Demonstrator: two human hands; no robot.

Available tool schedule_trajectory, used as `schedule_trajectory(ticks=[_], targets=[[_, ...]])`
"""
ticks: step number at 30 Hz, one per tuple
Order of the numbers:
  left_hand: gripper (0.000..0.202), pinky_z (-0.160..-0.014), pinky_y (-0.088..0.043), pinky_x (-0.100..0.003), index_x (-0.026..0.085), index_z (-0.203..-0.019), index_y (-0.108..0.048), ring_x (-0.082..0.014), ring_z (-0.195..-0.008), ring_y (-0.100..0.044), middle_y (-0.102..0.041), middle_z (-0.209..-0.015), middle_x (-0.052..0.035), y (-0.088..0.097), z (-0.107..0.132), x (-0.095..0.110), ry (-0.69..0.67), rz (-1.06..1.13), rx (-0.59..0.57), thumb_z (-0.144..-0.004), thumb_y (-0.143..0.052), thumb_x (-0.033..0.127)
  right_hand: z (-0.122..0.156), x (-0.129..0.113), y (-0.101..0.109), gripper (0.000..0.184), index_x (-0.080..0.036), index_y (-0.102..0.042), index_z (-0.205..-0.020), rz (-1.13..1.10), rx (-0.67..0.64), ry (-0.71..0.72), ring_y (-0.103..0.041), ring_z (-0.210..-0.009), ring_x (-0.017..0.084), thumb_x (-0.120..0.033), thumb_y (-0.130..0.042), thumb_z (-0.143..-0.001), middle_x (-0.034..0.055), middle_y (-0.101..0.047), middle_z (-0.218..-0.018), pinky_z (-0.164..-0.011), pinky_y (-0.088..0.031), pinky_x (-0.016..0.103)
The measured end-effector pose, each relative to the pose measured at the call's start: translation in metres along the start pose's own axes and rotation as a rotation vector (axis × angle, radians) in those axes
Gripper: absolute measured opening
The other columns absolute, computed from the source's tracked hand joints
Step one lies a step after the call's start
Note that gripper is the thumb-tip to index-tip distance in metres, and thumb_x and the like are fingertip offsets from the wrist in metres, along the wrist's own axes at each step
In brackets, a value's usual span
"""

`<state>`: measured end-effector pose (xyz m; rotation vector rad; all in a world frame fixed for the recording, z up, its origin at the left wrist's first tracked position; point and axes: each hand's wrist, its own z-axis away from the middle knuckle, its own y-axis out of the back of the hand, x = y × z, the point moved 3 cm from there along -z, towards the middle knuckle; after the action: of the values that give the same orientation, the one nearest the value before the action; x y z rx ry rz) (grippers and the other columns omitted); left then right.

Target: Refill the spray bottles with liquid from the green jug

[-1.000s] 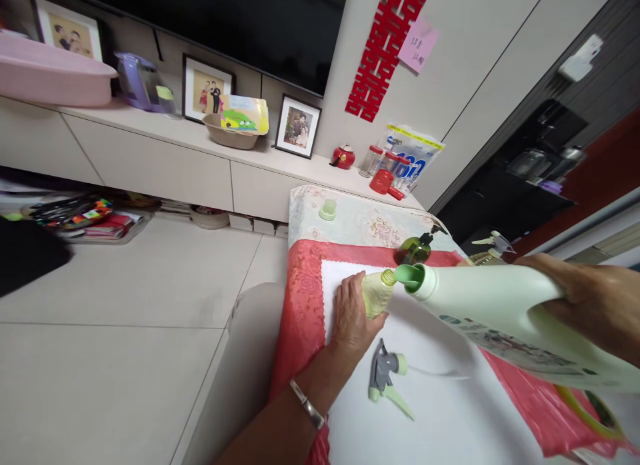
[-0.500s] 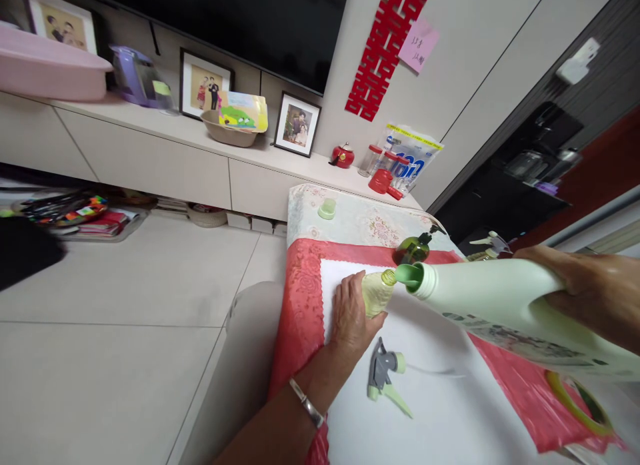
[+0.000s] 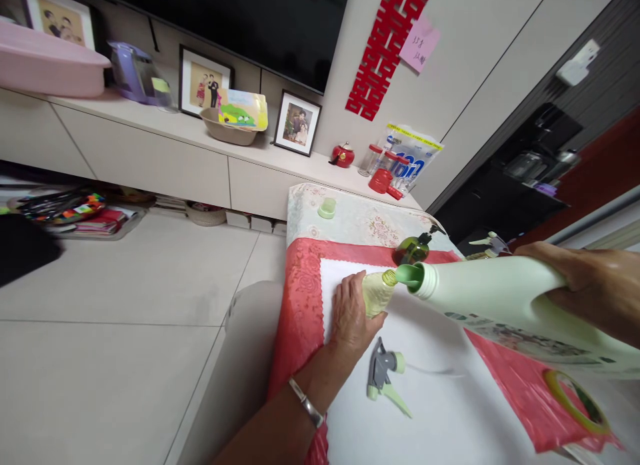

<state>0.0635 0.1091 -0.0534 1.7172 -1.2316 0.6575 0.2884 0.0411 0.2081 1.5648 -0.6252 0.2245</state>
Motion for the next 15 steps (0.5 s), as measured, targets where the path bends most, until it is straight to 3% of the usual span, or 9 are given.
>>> schedule_trajectory(ticks=[7, 15], targets=[[0.089, -0.105, -0.047, -0.052, 0.022, -0.138, -0.034, -0.0338, -0.119, -0.056, -0.058, -0.128, -0.0118, -0.0001, 0.0001, 0.0002, 0.001, 0.001, -0.02, -0.064, -0.083, 0.013, -0.003, 0.0026, -0.0021, 0.052, -0.044, -0.066, -0.115, 0.031, -0.009, -0.016, -0.068, -0.067, 0.023, -0.041, -0.047, -0.067, -0.0036, -0.072, -0.081, -0.052, -0.041, 0.03], [0.088, -0.105, -0.048, -0.053, 0.022, -0.137, -0.034, -0.0343, -0.119, -0.056, -0.058, -0.128, -0.0117, -0.0007, -0.0011, -0.0007, 0.0, -0.007, -0.022, -0.064, -0.083, 0.013, -0.0033, 0.0061, -0.0013, 0.048, -0.042, -0.067, -0.114, 0.023, 0.073, 0.054, -0.065, -0.059, 0.021, -0.041, -0.052, -0.069, -0.0041, -0.07, -0.075, -0.048, -0.038, 0.026]])
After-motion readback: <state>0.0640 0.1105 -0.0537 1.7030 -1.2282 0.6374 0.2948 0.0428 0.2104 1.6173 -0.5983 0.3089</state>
